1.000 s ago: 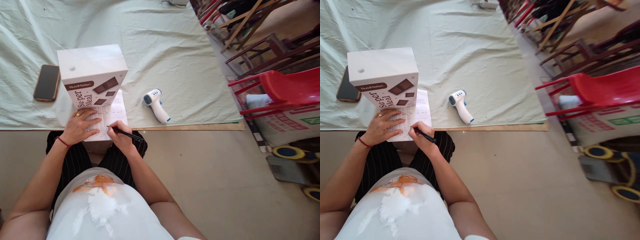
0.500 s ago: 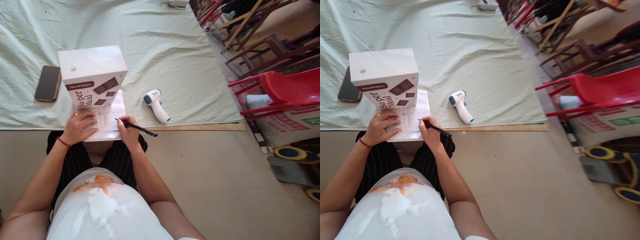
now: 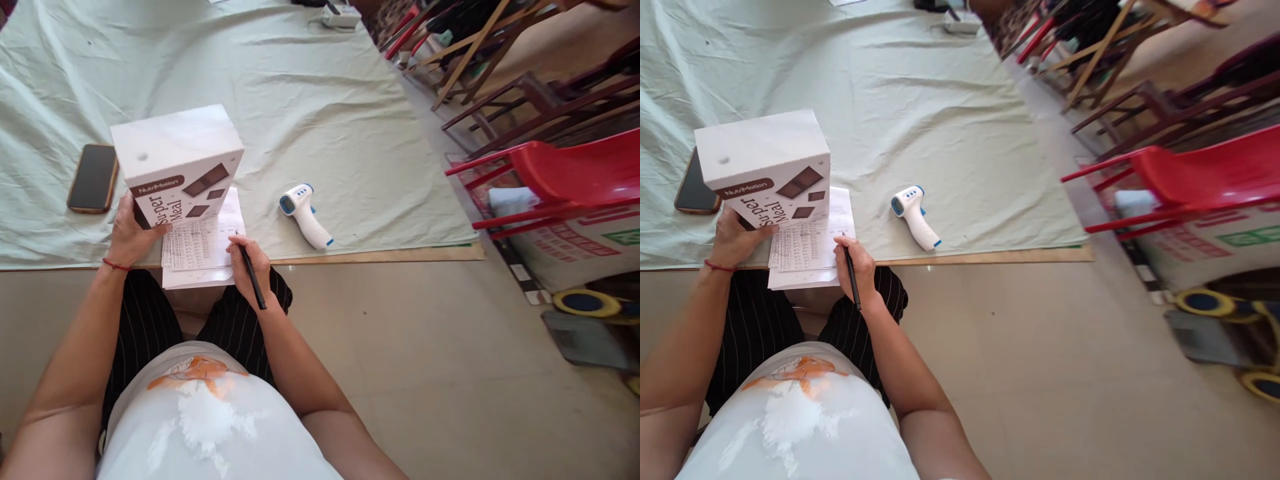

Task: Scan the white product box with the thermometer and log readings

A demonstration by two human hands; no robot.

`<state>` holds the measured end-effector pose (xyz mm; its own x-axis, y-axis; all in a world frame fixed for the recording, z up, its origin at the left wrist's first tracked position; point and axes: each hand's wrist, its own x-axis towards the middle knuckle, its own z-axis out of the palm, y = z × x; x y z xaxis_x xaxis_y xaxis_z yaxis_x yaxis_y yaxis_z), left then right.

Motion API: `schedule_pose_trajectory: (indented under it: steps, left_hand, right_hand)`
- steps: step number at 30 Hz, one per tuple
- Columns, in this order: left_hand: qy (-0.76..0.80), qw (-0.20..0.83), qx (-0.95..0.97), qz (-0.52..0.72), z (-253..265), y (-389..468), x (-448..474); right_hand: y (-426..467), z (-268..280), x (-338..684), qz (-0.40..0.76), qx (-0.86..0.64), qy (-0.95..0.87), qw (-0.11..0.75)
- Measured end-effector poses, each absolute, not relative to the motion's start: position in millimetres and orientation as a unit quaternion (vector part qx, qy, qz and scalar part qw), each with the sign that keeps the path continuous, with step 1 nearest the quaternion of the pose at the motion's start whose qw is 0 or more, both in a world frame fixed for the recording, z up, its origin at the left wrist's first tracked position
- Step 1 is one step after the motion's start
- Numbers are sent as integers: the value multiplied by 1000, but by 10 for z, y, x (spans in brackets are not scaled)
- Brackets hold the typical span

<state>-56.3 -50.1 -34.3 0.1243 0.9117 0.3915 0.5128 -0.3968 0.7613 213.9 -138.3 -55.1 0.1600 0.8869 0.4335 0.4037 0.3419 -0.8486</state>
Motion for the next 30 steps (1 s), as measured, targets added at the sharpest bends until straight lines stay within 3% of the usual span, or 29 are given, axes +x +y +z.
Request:
schedule_pose_trajectory:
  steps: [3,9,14,22,30]
  left_hand:
    - [533,218,673,464,-316,-585,-508]
    - [467,349,640,500,-141,-721,-395]
    - [423,391,675,462,-90,-736,-396]
    - [406,375,686,474,-116,-715,-370]
    - [407,384,693,455,-132,-719,-402]
  right_hand:
    - [-1380,-547,2136,221,-540,-611,535]
    - [-1425,-557,2121,230,-554,-589,542]
    - [-1356,-516,2301,255,-559,-612,498]
    - [-606,-437,2698,122,-603,-720,321]
    - [-642,-485,3040,-36,-716,-609,339]
